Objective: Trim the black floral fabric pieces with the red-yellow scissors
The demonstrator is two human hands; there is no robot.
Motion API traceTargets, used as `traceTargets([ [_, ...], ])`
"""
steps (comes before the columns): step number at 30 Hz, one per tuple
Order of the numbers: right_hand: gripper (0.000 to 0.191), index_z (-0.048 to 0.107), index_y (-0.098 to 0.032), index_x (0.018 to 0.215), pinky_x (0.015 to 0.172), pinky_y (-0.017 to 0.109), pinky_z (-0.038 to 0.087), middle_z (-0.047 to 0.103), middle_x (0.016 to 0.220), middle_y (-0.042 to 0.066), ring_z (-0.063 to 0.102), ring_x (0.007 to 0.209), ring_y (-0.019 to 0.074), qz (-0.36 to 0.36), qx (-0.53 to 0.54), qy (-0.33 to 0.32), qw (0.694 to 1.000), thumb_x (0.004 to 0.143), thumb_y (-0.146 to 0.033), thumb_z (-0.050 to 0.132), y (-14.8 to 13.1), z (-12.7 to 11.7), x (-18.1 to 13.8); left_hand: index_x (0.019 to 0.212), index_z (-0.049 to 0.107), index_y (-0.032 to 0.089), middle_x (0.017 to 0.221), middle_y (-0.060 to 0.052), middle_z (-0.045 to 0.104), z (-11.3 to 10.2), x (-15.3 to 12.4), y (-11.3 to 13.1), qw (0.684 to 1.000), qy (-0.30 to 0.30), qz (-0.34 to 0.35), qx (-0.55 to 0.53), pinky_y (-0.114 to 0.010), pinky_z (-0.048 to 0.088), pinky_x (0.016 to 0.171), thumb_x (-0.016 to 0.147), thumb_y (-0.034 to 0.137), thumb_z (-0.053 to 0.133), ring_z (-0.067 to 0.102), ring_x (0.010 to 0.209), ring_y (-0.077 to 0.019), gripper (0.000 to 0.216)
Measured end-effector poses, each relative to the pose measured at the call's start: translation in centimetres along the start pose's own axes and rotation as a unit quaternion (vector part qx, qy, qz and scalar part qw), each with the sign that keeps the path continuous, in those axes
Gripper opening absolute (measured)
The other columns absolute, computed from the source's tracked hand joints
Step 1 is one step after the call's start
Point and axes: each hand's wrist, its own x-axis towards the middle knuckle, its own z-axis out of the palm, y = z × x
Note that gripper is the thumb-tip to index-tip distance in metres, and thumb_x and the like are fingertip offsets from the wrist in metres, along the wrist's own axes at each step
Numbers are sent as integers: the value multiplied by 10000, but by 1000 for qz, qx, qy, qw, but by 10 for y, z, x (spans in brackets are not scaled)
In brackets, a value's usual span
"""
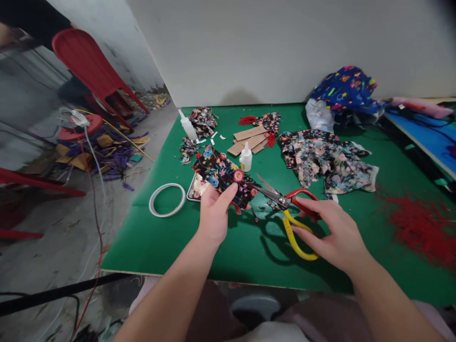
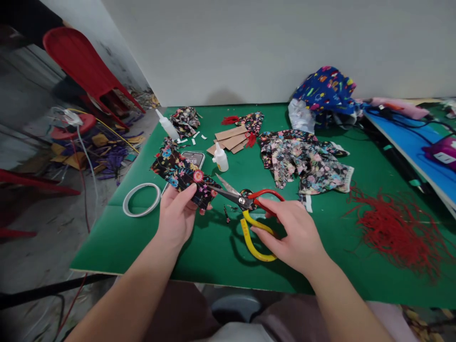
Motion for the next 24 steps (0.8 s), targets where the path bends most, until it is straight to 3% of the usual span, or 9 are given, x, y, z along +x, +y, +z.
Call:
traceTargets([
  [3,433,558,-254,1173,651,328,485,669,828,30,590,694,175,10,2,14,1000,767,-378,642,1,2,-1,864,562,201,656,30,649,1,1,-2,1000,-1,-4,3,-197,377,347,746,298,649,584,432,-110,176],
  [5,435,556,-259,1181,666,330,491,663,849,31,589,701,172,61,21,48,997,768,-368,640,4,5,-3,844,571,190,633,30,637,4,1,-5,998,-15,-40,37,-192,350,339,739,302,658,568,423,-104,177],
  [8,437,553,-270,1189,678,320,496,648,874,26,588,723,164,160,108,117,974,767,-345,637,9,11,-5,822,591,173,593,34,614,9,-2,-9,985,-85,-113,99,-184,332,360,748,290,650,529,421,-83,150],
  [11,433,568,-278,1168,653,295,491,629,854,10,572,728,154,209,179,146,950,748,-332,659,12,16,-5,833,605,171,609,40,621,14,-5,-10,973,-140,-138,119,-176,346,400,782,269,612,494,436,-60,111],
  [16,438,577,-262,1157,677,308,494,622,870,21,574,752,159,219,184,136,949,737,-345,670,11,19,-3,803,592,168,583,59,593,16,-7,-8,969,-160,-139,128,-159,340,401,799,243,592,430,407,-34,76],
  [24,422,574,-273,1166,681,314,498,623,872,23,585,745,159,204,164,115,958,756,-333,657,13,20,-5,848,551,167,662,28,657,13,-3,-10,967,-158,-151,133,-154,303,344,815,318,582,515,373,-47,158],
])
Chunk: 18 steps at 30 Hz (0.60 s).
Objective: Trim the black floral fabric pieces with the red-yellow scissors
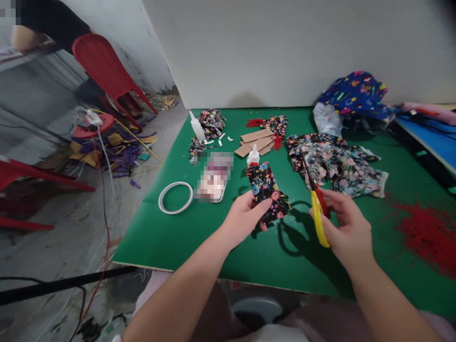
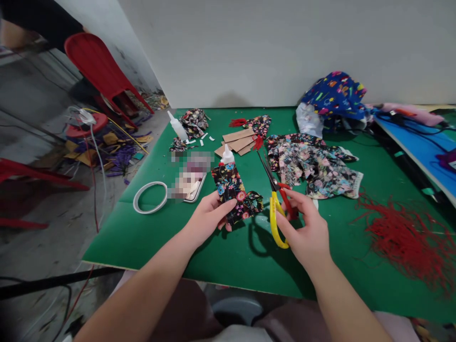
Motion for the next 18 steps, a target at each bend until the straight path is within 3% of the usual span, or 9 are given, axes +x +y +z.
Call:
traceTargets([
  [6,410,553,-260,1178,714,319,503,640,918,43,609,783,174,-32,-24,-35,999,782,-331,632,-3,-2,-1,879,539,174,679,10,684,-2,0,-2,997,39,26,-62,-156,331,344,799,371,597,607,421,-103,220],
  [18,379,559,-235,1149,658,280,514,669,870,32,629,720,154,-92,-93,-36,991,785,-321,620,-10,-1,1,877,546,165,718,-11,705,-1,2,-3,994,34,35,-93,-174,416,375,793,355,612,652,475,-135,218],
])
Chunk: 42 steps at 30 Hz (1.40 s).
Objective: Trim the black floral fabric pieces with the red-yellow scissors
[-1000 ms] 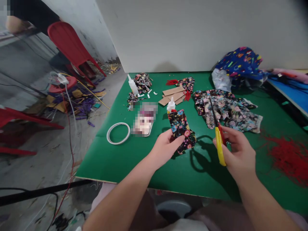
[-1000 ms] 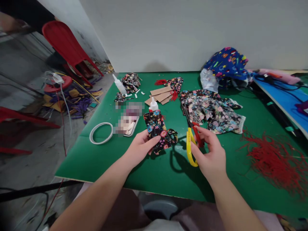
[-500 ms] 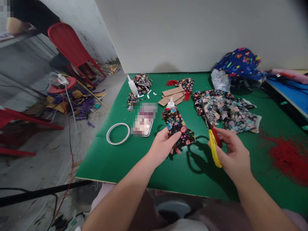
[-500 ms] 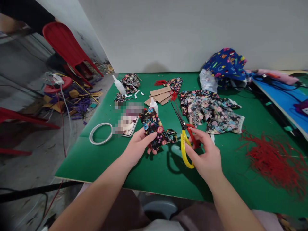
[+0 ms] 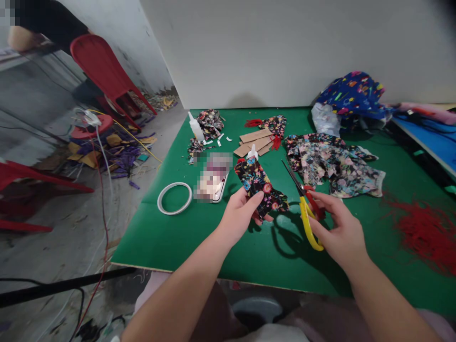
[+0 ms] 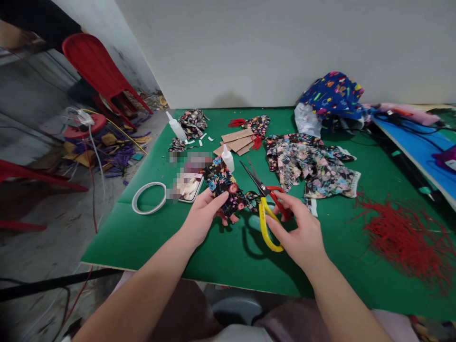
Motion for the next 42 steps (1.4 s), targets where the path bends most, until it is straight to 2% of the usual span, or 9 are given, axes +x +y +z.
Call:
traceTargets([
  [23,398,559,-243,1157,666,291,510,675,870,27,640,749,170,5,-30,-10,999,779,-354,615,-1,1,-1,877,537,173,715,9,693,0,1,0,1000,0,7,-6,-182,432,386,746,307,681,650,494,-131,237],
  [28,416,537,-244,1183,653,295,504,671,848,26,619,707,163,-42,-49,-13,998,787,-337,624,-2,-4,0,880,544,181,740,1,694,0,-3,4,999,10,32,-23,-183,436,383,748,306,686,654,501,-135,231],
  [36,450,531,-227,1193,650,297,476,657,824,22,578,676,155,-143,-94,-35,985,773,-333,652,-2,-17,3,876,534,191,700,21,657,-4,-8,12,988,107,102,-47,-187,424,374,725,299,694,613,451,-113,246],
  [42,435,528,-212,1195,656,322,471,685,893,55,625,756,192,-195,-115,-52,973,793,-342,631,-6,-12,5,847,524,183,672,35,639,-4,-7,11,986,109,117,-54,-178,431,369,723,286,695,609,445,-106,235],
])
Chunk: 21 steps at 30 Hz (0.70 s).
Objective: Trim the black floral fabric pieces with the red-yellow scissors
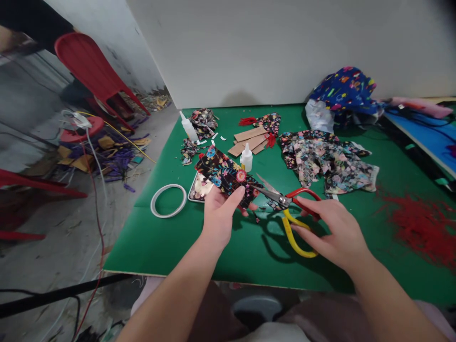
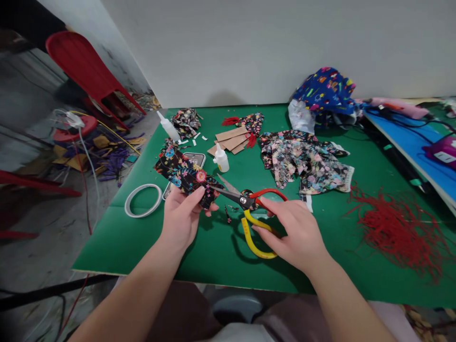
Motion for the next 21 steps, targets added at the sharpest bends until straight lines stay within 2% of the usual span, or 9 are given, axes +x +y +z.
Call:
traceTargets([
  [11,473,503,-245,1251,693,357,467,697,938,63,641,807,212,-14,-6,-7,1000,802,-320,631,0,-1,0,856,523,190,723,9,680,0,0,0,1000,-6,-14,14,-185,422,368,719,282,692,612,439,-112,236],
  [21,477,498,-227,1253,686,342,464,701,915,51,639,792,194,-24,-3,-8,1000,802,-299,639,1,0,0,842,525,180,660,26,651,1,0,-1,1000,-15,-16,12,-182,418,372,728,268,683,616,445,-117,214],
])
